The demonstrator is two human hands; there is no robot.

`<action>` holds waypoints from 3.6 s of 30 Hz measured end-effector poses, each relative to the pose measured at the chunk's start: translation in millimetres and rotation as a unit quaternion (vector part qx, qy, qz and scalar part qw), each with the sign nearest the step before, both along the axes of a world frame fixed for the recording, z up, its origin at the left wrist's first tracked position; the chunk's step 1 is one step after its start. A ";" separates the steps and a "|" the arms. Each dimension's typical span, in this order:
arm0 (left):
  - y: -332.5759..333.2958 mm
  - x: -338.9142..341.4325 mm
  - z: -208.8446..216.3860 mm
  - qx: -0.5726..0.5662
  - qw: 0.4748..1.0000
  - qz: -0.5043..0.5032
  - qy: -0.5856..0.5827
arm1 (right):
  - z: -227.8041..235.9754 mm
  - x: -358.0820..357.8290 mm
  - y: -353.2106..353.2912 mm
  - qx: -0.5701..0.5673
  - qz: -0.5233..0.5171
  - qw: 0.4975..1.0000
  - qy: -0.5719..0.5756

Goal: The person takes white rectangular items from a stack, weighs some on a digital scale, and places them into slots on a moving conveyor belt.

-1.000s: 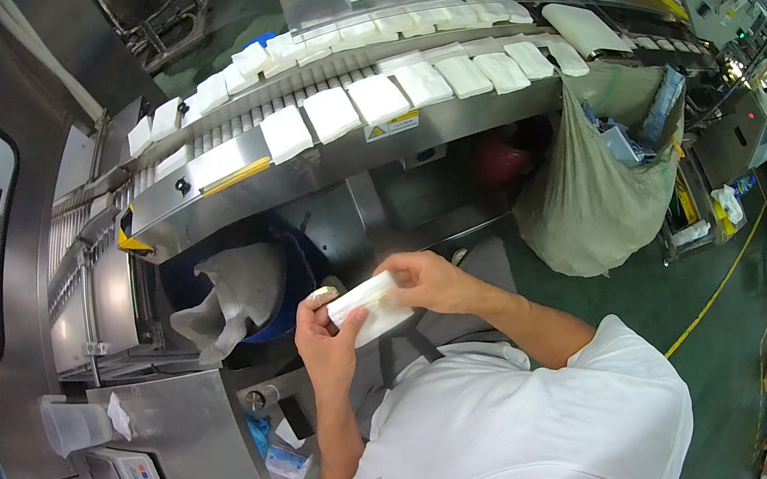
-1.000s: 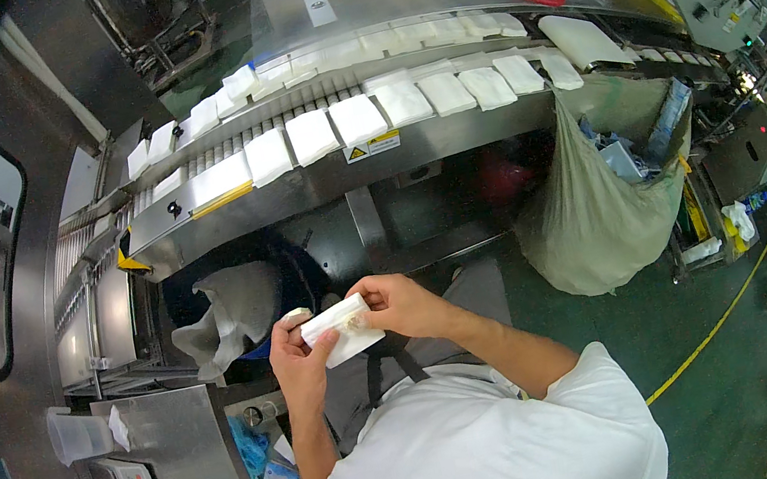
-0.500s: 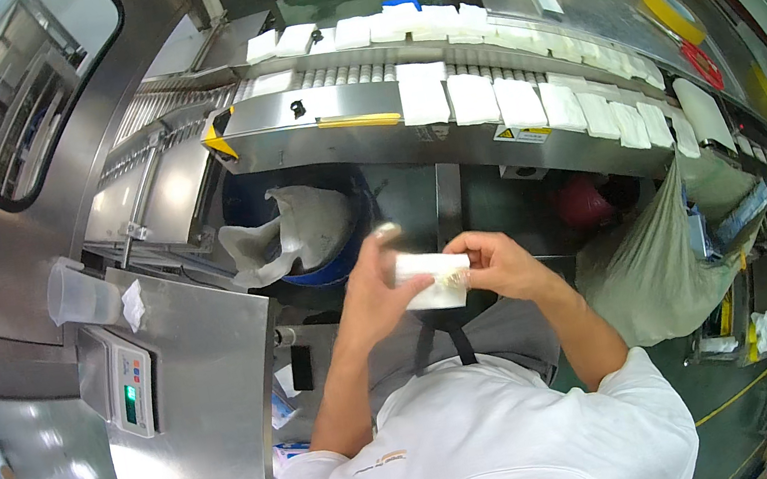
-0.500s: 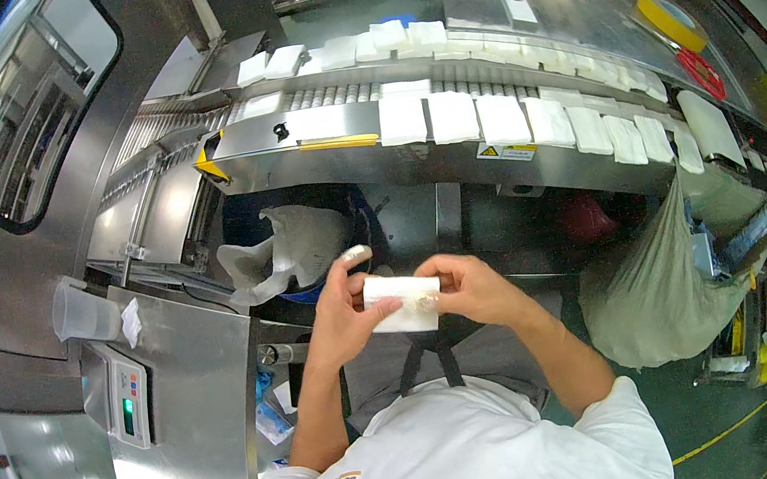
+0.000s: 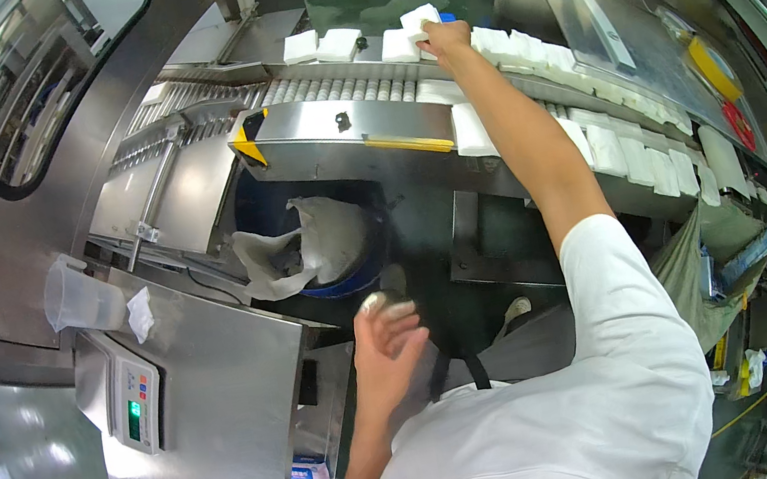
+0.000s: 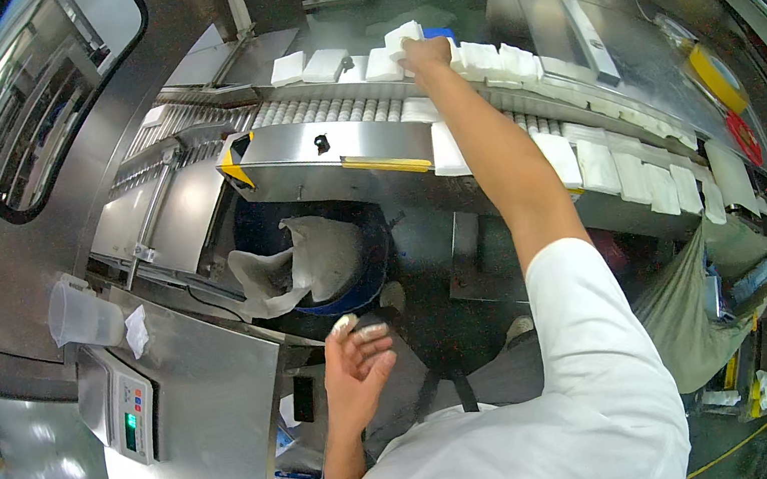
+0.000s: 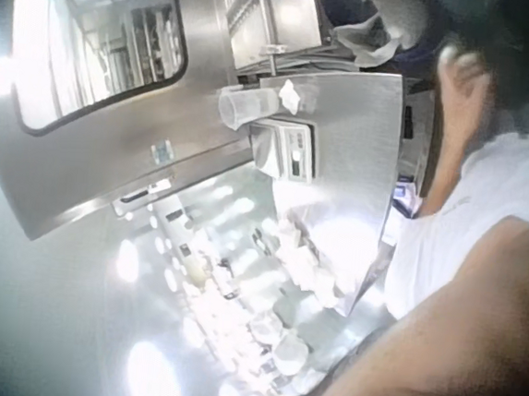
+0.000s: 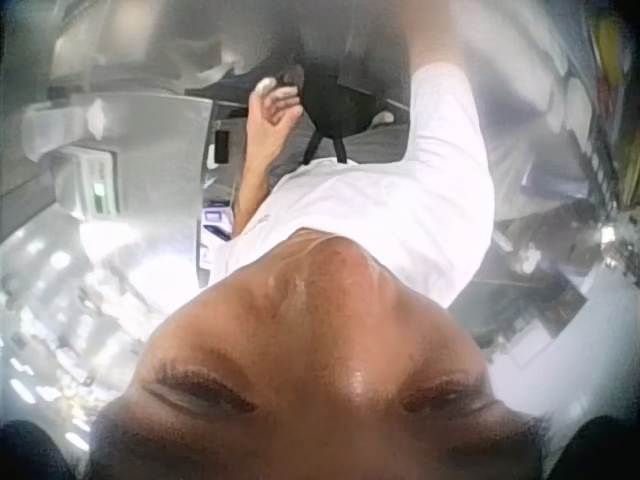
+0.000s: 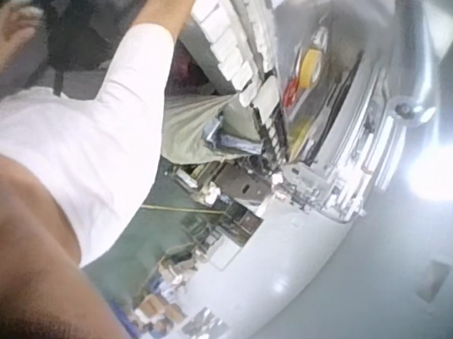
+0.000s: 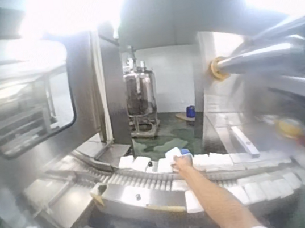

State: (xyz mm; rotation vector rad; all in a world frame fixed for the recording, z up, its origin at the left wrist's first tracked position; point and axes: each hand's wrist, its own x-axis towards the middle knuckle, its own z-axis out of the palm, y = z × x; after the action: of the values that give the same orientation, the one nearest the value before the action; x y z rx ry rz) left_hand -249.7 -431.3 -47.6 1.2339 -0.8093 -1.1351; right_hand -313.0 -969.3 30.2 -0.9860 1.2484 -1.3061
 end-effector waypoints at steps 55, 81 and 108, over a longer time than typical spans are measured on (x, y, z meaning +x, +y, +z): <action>488.1 302.6 118.7 0.173 0.551 0.531 -0.620 | -35.9 -59.1 395.0 -0.088 0.546 0.821 0.144; 203.9 146.8 56.8 -0.113 0.628 0.217 -0.739 | -54.0 87.6 521.6 -0.073 0.701 0.708 -0.045; 223.2 87.6 108.0 0.086 0.785 0.219 -0.574 | -50.0 -41.1 468.7 -0.046 0.535 0.841 -0.068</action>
State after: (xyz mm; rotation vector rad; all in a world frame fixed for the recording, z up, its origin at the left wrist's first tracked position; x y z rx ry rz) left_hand -162.1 -208.1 60.4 2.1595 -1.1960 0.0575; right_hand -354.1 -500.6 -19.8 -1.3368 0.3451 -0.5110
